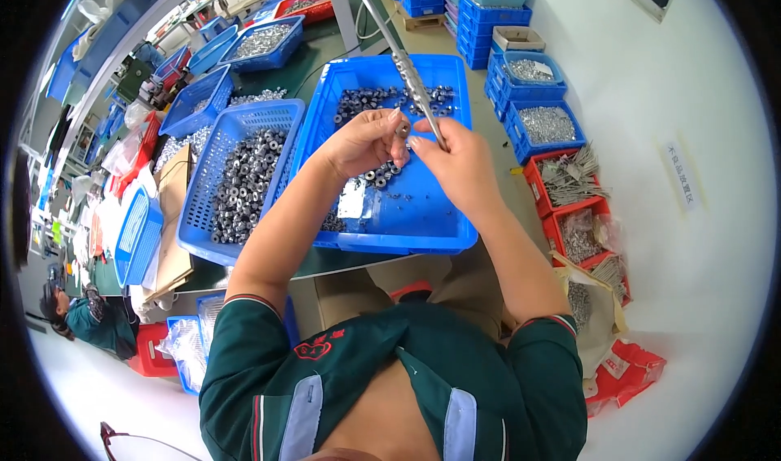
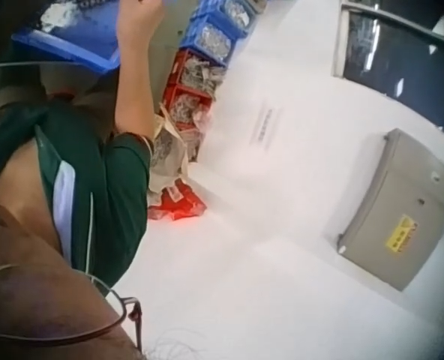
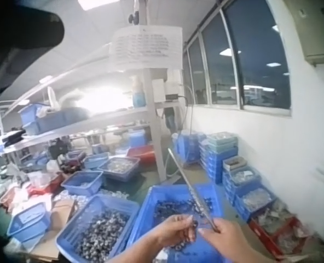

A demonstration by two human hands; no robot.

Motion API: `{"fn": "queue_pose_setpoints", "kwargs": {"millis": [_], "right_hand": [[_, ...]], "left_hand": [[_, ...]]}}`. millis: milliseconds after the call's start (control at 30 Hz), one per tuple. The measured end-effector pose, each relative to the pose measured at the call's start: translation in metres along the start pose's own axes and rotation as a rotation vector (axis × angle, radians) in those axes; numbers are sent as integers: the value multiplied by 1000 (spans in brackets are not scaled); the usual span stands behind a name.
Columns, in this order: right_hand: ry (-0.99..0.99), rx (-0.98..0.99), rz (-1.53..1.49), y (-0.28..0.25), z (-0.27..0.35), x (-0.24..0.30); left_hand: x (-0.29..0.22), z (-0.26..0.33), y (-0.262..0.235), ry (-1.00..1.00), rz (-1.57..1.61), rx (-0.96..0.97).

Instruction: Manually inspecting small circular metal hardware pieces by sliding them onto a gauging rod and sorting them into bins.

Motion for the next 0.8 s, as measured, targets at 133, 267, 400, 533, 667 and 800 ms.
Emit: {"fn": "queue_pose_setpoints", "kwargs": {"millis": [133, 267, 400, 533, 667, 800], "right_hand": [[28, 7, 11, 4, -10, -9], [26, 11, 4, 8, -13, -13], [-33, -31, 44, 7, -14, -16], [-80, -82, 137, 5, -12, -5], [-79, -75, 124, 4, -14, -6], [-32, -21, 13, 8, -22, -18]], "left_hand": [[1, 2, 0, -40, -65, -78], [1, 4, -5, -46, -117, -138], [2, 4, -11, -55, -199, -218], [-2, 4, -12, -37, -256, -278], [-6, 4, -13, -3, -369, -317], [-7, 3, -19, 2, -289, -310]]}}
Point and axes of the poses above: each hand's wrist, its own z-axis away from the middle knuckle, its own y-axis out of the palm, x = y × z, the point moved 10 cm from there along -z, towards the middle knuckle, and after that the axes turned 2 degrees about -x, right-handed, at the moved point
